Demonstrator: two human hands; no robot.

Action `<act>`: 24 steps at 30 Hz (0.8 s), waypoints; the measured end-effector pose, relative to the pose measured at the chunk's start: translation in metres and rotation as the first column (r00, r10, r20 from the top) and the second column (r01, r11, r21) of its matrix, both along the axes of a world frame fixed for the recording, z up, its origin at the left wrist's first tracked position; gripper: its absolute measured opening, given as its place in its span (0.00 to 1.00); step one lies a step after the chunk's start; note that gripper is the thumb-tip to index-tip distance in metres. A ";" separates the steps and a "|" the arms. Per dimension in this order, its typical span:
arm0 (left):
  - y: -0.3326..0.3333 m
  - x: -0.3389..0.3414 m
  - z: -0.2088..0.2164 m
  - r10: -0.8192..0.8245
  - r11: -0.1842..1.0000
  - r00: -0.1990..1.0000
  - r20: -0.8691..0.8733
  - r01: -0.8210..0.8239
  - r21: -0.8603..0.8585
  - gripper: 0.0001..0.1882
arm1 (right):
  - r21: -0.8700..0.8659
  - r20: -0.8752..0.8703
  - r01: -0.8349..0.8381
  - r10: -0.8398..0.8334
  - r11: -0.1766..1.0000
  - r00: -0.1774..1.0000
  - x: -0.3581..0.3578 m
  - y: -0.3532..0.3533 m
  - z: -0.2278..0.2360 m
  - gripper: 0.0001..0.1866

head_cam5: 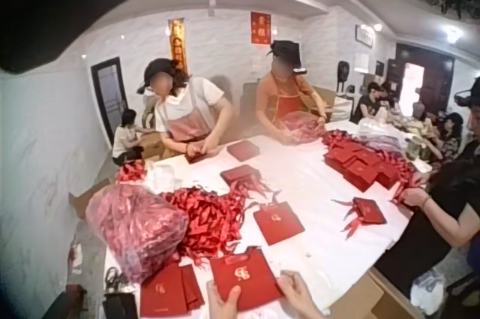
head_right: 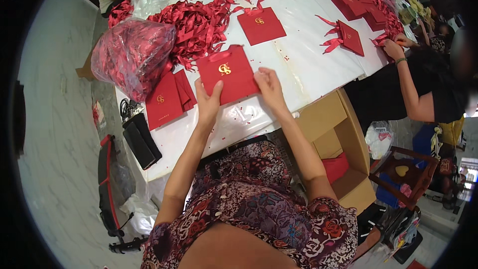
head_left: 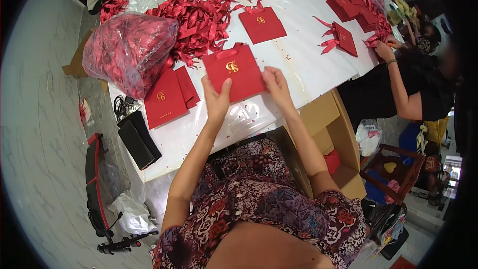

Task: Tying decorative ribbons onto red envelopes and packing them into boxes.

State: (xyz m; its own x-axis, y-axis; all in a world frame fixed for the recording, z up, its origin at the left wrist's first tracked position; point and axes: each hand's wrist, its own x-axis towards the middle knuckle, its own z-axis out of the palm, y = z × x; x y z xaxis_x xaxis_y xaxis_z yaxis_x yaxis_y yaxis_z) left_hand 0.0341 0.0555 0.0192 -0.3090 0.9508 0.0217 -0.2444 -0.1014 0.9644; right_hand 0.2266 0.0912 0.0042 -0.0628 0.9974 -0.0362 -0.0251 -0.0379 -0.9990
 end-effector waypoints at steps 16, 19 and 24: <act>-0.055 0.029 -0.035 -0.050 0.974 0.729 -0.683 0.187 0.128 0.19 | 0.202 -0.072 0.542 -0.539 0.816 0.839 0.049 0.186 0.003 0.16; -0.060 0.030 -0.037 -0.062 0.953 0.660 -0.748 0.262 0.152 0.17 | 0.575 0.421 0.485 -0.746 0.659 0.515 0.050 0.184 -0.013 0.19; -0.065 0.030 -0.024 -0.123 0.939 0.479 -0.869 0.340 0.055 0.17 | 0.634 0.296 0.519 -0.801 0.573 0.521 0.033 0.129 0.005 0.19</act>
